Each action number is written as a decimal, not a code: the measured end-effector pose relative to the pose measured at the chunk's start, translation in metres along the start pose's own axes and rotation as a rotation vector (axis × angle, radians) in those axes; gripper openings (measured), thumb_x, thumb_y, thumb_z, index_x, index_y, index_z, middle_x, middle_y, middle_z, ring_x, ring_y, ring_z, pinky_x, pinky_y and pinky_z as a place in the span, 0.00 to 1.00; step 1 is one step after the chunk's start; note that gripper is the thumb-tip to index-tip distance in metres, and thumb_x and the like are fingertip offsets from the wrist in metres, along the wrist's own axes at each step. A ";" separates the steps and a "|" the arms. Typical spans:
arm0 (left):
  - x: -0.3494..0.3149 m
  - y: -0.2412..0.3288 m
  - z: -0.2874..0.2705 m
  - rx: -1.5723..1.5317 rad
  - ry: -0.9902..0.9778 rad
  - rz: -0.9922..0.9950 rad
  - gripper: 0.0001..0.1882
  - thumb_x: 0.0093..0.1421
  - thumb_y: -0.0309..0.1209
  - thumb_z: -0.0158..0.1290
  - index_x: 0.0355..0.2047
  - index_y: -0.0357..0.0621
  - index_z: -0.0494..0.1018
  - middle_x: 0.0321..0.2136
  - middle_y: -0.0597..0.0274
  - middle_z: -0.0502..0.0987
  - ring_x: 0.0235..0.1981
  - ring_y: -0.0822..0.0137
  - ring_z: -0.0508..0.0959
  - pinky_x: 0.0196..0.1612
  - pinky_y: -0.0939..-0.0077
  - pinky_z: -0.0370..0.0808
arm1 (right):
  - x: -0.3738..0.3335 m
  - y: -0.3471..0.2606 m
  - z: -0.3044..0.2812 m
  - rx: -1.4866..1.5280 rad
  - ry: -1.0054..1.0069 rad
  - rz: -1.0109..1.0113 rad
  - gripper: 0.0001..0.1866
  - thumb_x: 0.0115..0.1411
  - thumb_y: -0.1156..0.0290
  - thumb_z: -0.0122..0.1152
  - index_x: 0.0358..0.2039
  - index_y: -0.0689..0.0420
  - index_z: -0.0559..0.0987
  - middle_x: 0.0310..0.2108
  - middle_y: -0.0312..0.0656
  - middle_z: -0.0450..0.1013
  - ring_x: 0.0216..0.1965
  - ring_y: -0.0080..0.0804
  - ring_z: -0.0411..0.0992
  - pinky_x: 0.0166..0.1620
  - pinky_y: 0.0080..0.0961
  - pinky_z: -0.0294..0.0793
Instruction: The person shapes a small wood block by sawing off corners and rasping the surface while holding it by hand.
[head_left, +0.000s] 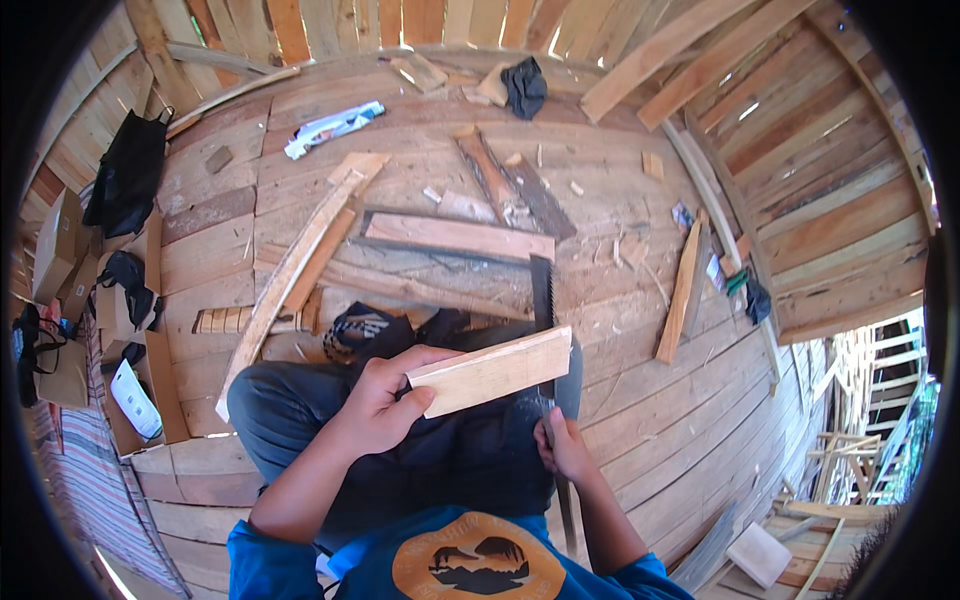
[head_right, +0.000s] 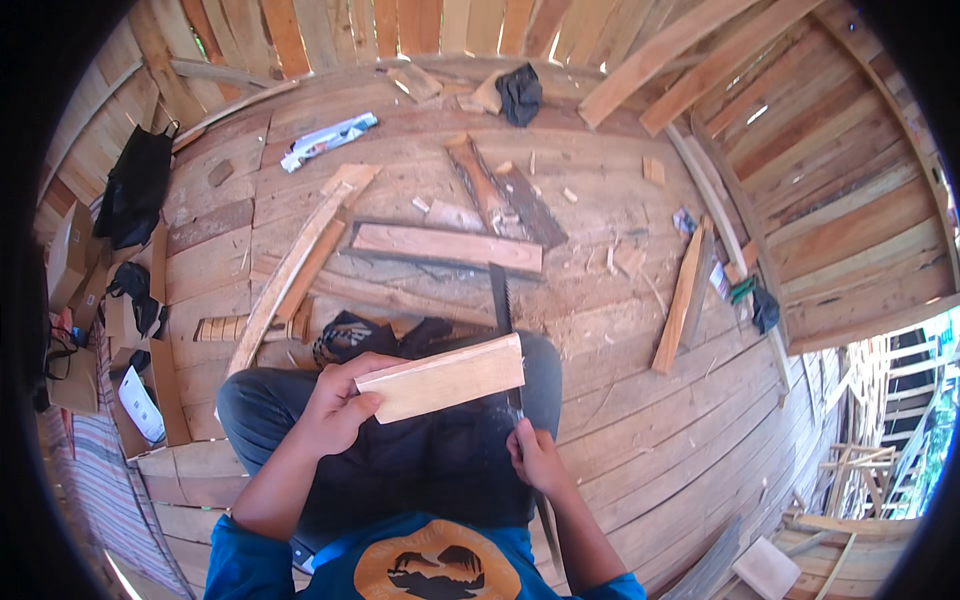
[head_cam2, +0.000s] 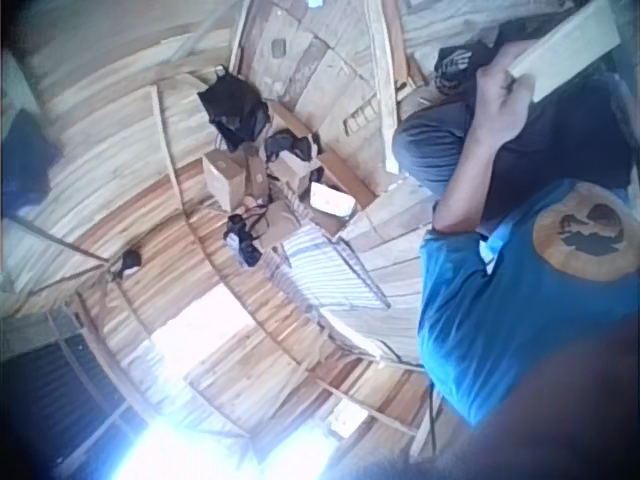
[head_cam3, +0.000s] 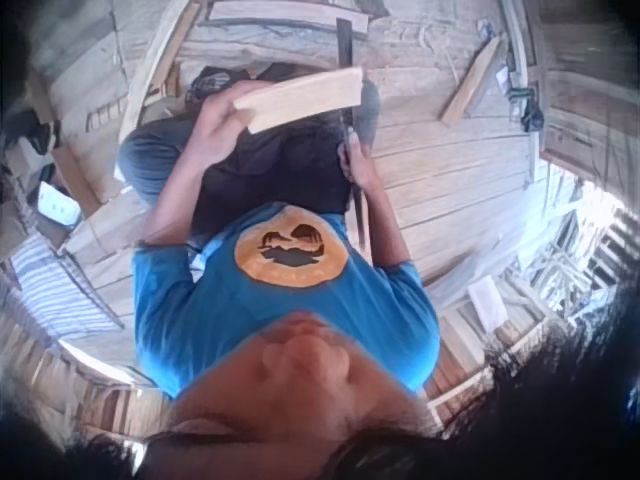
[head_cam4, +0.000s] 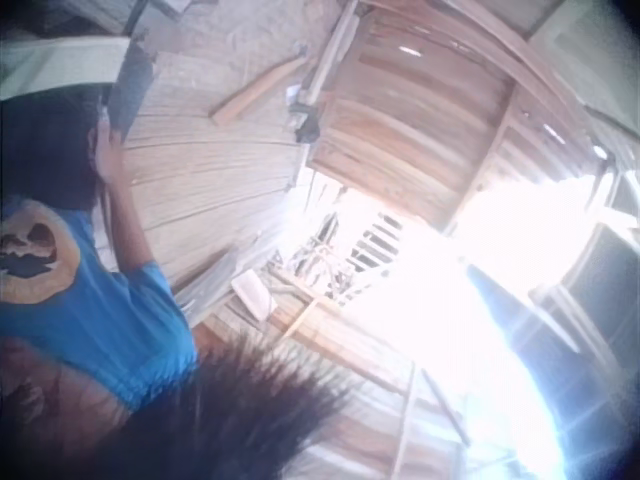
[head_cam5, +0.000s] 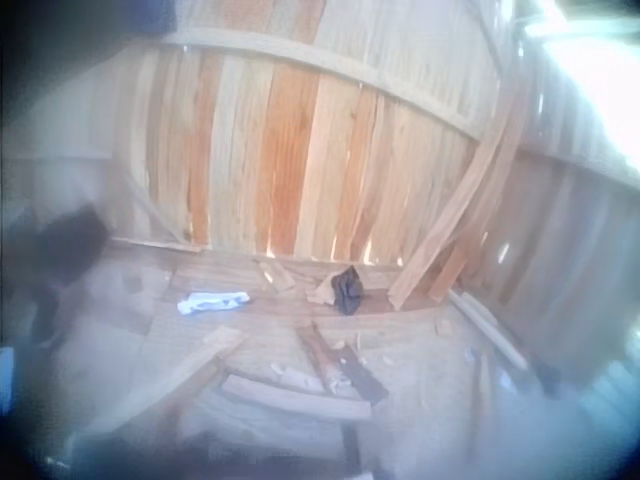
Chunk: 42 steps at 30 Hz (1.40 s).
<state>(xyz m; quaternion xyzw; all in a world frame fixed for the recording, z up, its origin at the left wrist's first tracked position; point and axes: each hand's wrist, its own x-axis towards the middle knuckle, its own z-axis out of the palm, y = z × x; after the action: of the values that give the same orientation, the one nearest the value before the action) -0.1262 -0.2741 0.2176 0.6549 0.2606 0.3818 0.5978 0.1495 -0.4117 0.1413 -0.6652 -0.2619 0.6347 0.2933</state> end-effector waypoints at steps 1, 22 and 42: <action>0.009 0.003 -0.008 0.024 -0.002 0.035 0.20 0.57 0.21 0.46 0.52 0.35 0.70 0.37 0.52 0.80 0.33 0.69 0.80 0.39 0.78 0.74 | 0.002 0.001 -0.003 0.011 -0.018 0.026 0.33 0.67 0.38 0.30 0.21 0.55 0.65 0.11 0.33 0.57 0.11 0.21 0.57 0.15 0.19 0.56; 0.063 -0.025 -0.124 -1.093 0.521 -0.084 0.18 0.62 0.22 0.43 0.53 0.34 0.65 0.48 0.54 0.73 0.51 0.66 0.73 0.55 0.71 0.69 | 0.014 0.019 -0.012 -0.081 0.058 -0.022 0.41 0.53 0.24 0.41 0.24 0.57 0.67 0.10 0.37 0.58 0.08 0.27 0.57 0.13 0.26 0.58; 0.055 -0.024 -0.133 -1.330 0.446 -0.094 0.19 0.61 0.24 0.50 0.53 0.37 0.65 0.49 0.52 0.74 0.52 0.59 0.75 0.57 0.60 0.70 | 0.017 -0.008 0.001 -0.137 0.226 0.161 0.27 0.62 0.46 0.53 0.16 0.55 0.68 0.09 0.39 0.63 0.08 0.31 0.63 0.12 0.27 0.62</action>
<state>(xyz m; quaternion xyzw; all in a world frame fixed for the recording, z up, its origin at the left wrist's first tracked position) -0.1999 -0.1485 0.2031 0.0446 0.1161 0.5590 0.8198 0.1492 -0.3938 0.1359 -0.7696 -0.2157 0.5581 0.2228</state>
